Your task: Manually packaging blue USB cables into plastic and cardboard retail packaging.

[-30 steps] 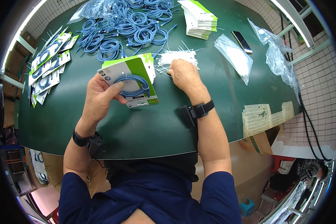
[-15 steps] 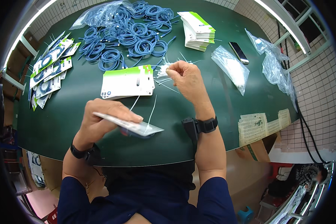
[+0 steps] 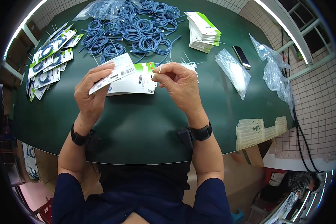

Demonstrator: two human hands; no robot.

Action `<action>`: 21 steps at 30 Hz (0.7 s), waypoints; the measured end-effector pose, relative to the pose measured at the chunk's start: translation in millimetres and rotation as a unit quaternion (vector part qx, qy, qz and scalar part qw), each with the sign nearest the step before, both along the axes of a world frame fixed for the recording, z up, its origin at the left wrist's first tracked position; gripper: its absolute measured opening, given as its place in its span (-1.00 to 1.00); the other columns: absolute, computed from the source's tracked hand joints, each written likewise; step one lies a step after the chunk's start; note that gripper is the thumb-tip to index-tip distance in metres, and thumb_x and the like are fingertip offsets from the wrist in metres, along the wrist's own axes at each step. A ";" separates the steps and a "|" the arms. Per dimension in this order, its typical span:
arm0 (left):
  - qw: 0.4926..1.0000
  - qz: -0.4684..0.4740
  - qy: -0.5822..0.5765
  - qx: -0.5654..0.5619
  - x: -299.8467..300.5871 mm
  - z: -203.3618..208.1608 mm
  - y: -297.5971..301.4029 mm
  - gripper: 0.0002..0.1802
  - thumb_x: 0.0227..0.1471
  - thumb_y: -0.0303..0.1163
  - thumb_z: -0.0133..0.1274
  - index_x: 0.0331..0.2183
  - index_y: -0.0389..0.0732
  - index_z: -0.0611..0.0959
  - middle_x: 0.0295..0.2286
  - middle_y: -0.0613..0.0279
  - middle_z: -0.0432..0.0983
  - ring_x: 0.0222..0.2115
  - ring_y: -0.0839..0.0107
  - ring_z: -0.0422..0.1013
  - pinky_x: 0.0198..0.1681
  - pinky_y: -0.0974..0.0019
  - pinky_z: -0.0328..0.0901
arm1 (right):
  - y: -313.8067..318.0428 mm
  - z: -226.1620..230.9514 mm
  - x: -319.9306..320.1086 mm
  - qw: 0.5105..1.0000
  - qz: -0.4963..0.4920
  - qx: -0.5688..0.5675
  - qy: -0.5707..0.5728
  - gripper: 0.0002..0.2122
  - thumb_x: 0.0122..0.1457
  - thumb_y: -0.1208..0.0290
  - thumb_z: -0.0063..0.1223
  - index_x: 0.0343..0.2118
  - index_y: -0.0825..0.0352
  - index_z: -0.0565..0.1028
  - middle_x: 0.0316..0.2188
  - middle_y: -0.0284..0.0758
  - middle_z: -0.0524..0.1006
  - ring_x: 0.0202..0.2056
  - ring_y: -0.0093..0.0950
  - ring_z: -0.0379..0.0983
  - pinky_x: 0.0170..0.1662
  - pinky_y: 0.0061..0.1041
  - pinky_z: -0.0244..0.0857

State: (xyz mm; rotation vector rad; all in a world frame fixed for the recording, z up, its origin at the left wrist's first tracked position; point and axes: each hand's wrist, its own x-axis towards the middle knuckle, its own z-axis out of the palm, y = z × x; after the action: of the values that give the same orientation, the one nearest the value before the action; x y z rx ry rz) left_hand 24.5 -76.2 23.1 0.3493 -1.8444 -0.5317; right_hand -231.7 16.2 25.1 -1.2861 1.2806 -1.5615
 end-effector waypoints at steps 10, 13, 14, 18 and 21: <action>0.994 0.013 -0.019 -0.107 -4.9 -18.4 -10.8 -0.62 -0.10 -0.49 0.51 -0.29 -0.24 0.60 -0.17 0.05 0.72 -0.05 0.03 0.66 0.02 0.13 0.54 | 15.5 10.0 16.6 0.939 -0.010 -0.288 0.189 -0.83 0.22 0.78 0.23 -0.18 0.40 0.62 -0.20 -0.14 0.62 -0.26 -0.39 0.63 -0.25 -0.49 0.55; 0.992 0.015 -0.023 -0.122 -6.6 -14.0 -7.7 -0.59 -0.13 -0.46 0.52 -0.32 -0.21 0.58 -0.18 0.08 0.73 -0.05 0.03 0.66 0.00 0.13 0.55 | 25.2 16.4 26.9 0.932 -0.002 -0.318 0.176 -0.82 0.22 0.78 0.23 -0.17 0.39 0.61 -0.22 -0.12 0.61 -0.27 -0.37 0.63 -0.26 -0.48 0.55; 0.991 0.010 -0.022 -0.130 -7.0 -13.5 -6.9 -0.58 -0.14 -0.45 0.53 -0.33 -0.20 0.57 -0.18 0.09 0.73 -0.05 0.03 0.66 -0.01 0.12 0.56 | 27.7 17.4 28.9 0.927 0.014 -0.332 0.176 -0.82 0.22 0.77 0.23 -0.17 0.39 0.60 -0.22 -0.11 0.61 -0.28 -0.37 0.63 -0.27 -0.47 0.55; 0.990 0.003 -0.023 -0.137 -4.5 -12.8 -8.4 -0.57 -0.17 -0.44 0.54 -0.34 -0.20 0.57 -0.19 0.09 0.73 -0.04 0.03 0.66 -0.03 0.12 0.57 | 25.1 13.8 34.5 0.922 0.039 -0.340 0.181 -0.83 0.22 0.73 0.27 -0.16 0.39 0.60 -0.24 -0.12 0.61 -0.28 -0.36 0.63 -0.28 -0.47 0.54; 0.990 0.002 -0.025 -0.139 -3.6 -13.3 -7.6 -0.57 -0.18 -0.43 0.55 -0.34 -0.19 0.57 -0.19 0.10 0.73 -0.03 0.03 0.66 -0.03 0.12 0.57 | 23.2 10.3 39.6 0.926 0.042 -0.332 0.176 -0.80 0.17 0.71 0.33 -0.17 0.37 0.61 -0.26 -0.14 0.64 -0.28 -0.37 0.65 -0.27 -0.47 0.53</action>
State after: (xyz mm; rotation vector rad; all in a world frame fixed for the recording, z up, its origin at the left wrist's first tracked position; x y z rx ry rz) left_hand 20.9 -83.9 9.7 0.1806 -1.9361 -0.2587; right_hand -192.1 39.4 35.3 -2.0917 0.8892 -1.8339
